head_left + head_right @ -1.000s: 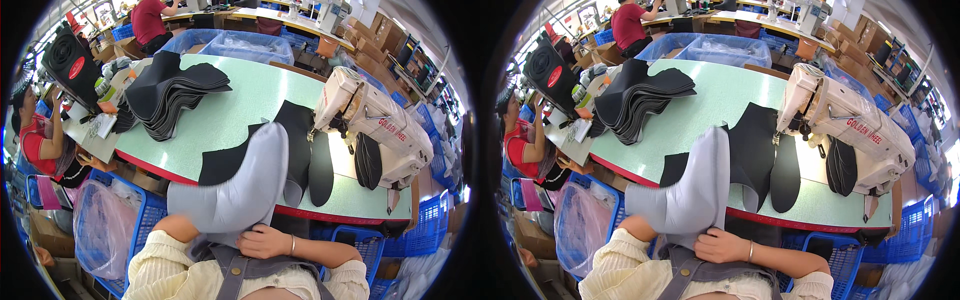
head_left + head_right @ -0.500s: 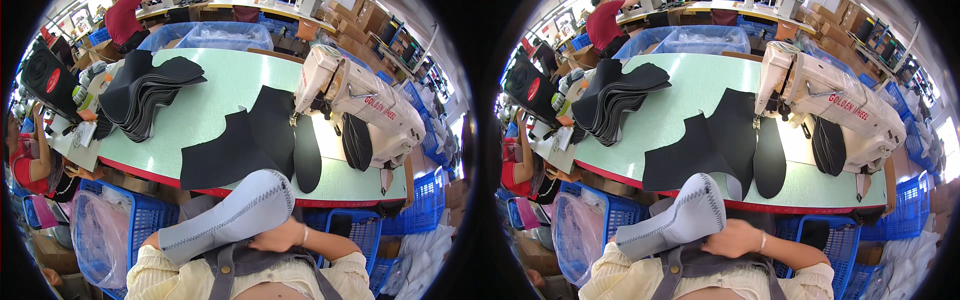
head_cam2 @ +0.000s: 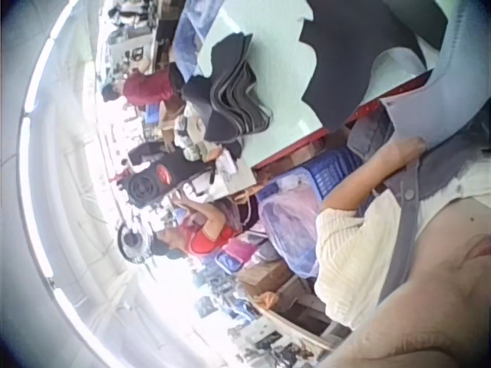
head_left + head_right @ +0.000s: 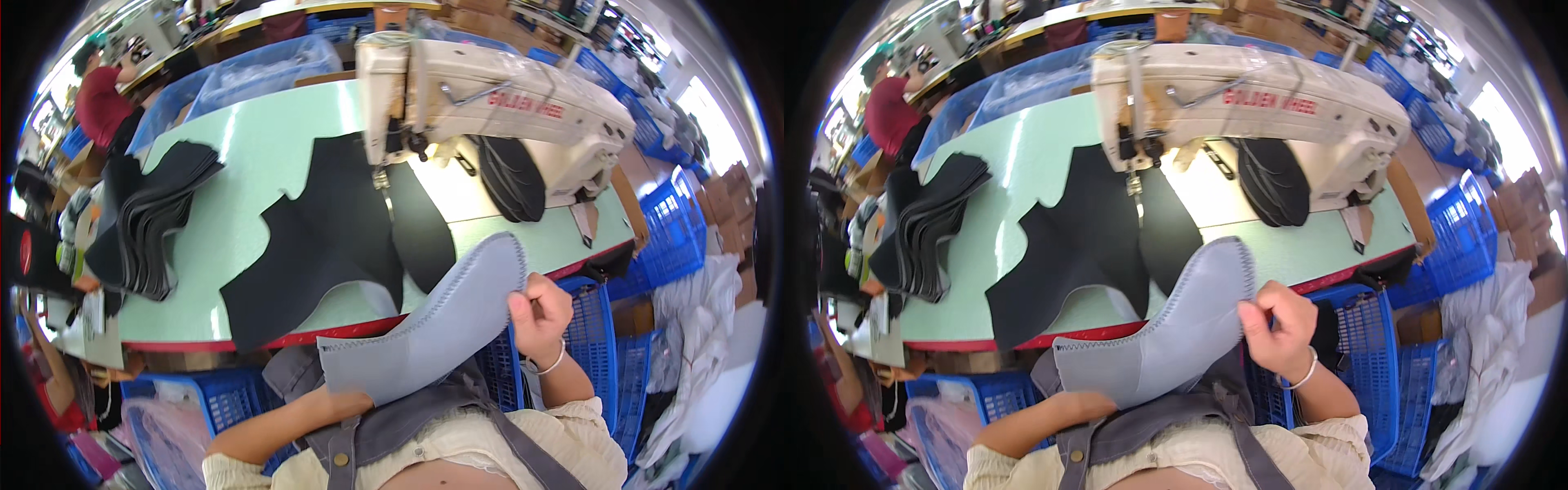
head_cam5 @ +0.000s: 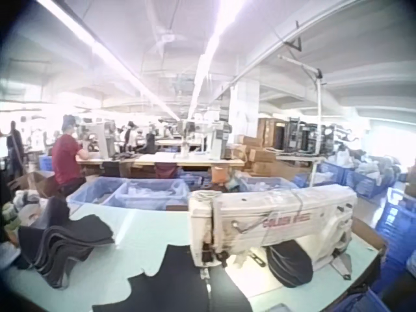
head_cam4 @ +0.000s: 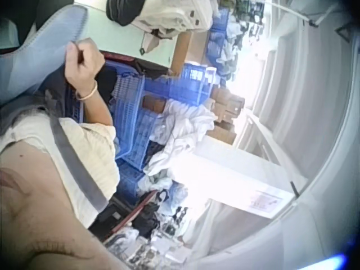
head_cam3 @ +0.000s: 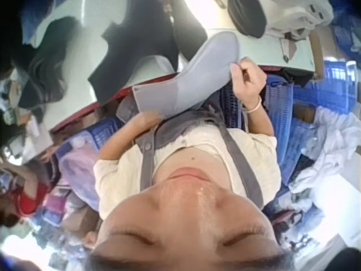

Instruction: The person sews shoe upper pieces together using a sewing machine, taking fabric pieces from a stack, aligning them under the machine needle to stitch them, and turning the sewn parts inside out by hand.

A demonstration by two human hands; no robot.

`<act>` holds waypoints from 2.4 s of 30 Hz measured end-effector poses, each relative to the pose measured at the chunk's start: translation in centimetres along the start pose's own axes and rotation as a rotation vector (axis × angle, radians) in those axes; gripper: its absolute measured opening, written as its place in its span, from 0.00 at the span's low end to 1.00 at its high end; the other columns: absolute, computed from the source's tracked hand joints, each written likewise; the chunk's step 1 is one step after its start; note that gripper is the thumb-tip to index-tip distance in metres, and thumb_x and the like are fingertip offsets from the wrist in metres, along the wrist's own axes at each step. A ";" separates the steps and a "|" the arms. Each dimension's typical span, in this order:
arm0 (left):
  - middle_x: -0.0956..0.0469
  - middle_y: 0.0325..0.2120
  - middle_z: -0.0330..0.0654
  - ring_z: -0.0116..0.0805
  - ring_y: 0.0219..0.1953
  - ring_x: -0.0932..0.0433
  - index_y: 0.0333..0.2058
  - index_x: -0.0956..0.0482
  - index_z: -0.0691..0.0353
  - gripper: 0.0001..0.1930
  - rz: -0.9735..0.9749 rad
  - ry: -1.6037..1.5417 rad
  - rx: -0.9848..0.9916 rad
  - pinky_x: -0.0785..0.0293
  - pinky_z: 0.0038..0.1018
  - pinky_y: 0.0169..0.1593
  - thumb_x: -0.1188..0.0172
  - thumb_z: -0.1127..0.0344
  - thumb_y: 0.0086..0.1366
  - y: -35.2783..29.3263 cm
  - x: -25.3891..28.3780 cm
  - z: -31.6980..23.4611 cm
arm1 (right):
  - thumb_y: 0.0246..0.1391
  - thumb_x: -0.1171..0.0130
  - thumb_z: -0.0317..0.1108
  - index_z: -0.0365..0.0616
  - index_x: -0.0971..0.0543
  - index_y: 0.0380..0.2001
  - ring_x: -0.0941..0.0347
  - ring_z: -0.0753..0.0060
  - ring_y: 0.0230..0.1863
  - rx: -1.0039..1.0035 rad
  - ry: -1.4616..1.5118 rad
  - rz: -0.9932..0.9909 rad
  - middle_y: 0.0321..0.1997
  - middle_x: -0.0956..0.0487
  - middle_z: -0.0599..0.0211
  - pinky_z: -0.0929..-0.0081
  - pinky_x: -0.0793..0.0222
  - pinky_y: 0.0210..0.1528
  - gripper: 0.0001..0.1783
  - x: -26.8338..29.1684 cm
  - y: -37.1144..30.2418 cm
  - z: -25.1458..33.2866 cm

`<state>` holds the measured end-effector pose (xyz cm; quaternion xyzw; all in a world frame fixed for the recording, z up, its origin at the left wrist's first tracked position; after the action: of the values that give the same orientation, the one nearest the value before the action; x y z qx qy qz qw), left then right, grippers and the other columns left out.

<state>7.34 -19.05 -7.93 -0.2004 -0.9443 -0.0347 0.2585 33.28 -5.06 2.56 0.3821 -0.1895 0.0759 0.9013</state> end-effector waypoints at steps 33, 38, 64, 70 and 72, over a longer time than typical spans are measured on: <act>0.28 0.50 0.57 0.55 0.53 0.27 0.47 0.23 0.68 0.27 0.010 0.671 0.115 0.28 0.43 0.54 0.40 0.47 0.65 14.7 16.0 -2.7 | 0.47 0.38 0.25 0.39 0.22 0.44 0.24 0.55 0.42 0.404 -0.509 0.647 0.46 0.21 0.58 0.57 0.28 0.46 0.18 -6.0 8.5 -9.4; 0.36 0.58 0.56 0.56 0.64 0.38 0.60 0.33 0.66 0.48 -0.025 0.872 0.028 0.34 0.48 0.60 0.27 0.42 0.47 14.8 15.0 -1.0 | 0.51 0.35 0.34 0.38 0.22 0.47 0.23 0.58 0.47 0.335 -0.492 0.717 0.51 0.22 0.58 0.66 0.26 0.46 0.20 -11.7 10.7 -9.5; 0.49 0.69 0.56 0.62 0.73 0.54 0.65 0.32 0.38 0.41 0.156 0.691 -0.044 0.48 0.70 0.65 0.32 0.38 0.51 15.9 19.4 1.8 | 0.48 0.37 0.30 0.41 0.22 0.38 0.25 0.55 0.39 0.514 -0.228 0.599 0.37 0.23 0.59 0.61 0.29 0.44 0.12 -13.6 9.9 -14.8; 0.46 0.68 0.55 0.62 0.71 0.50 0.62 0.28 0.43 0.36 0.155 0.715 -0.013 0.45 0.69 0.63 0.31 0.46 0.54 16.8 19.6 0.5 | 0.42 0.37 0.32 0.42 0.25 0.28 0.27 0.55 0.34 0.636 -0.316 0.570 0.30 0.27 0.61 0.60 0.30 0.39 0.09 -14.8 10.9 -16.6; 0.45 0.68 0.55 0.63 0.70 0.47 0.61 0.28 0.47 0.35 0.143 0.820 0.050 0.43 0.69 0.62 0.31 0.49 0.54 16.3 18.2 -0.5 | 0.45 0.36 0.34 0.42 0.24 0.31 0.26 0.56 0.34 0.603 -0.366 0.539 0.31 0.25 0.61 0.60 0.28 0.38 0.10 -14.2 11.0 -15.0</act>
<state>-0.27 2.34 1.01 -0.2286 -0.7474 -0.0705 0.6198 21.43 13.46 -5.42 0.5719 -0.4081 0.2911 0.6493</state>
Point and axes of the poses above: each hand's wrist, its own y-axis towards the middle knuckle, its own x-axis out of the back of the hand, z = x × y, the point moved 1 cm from there along y, towards the middle knuckle
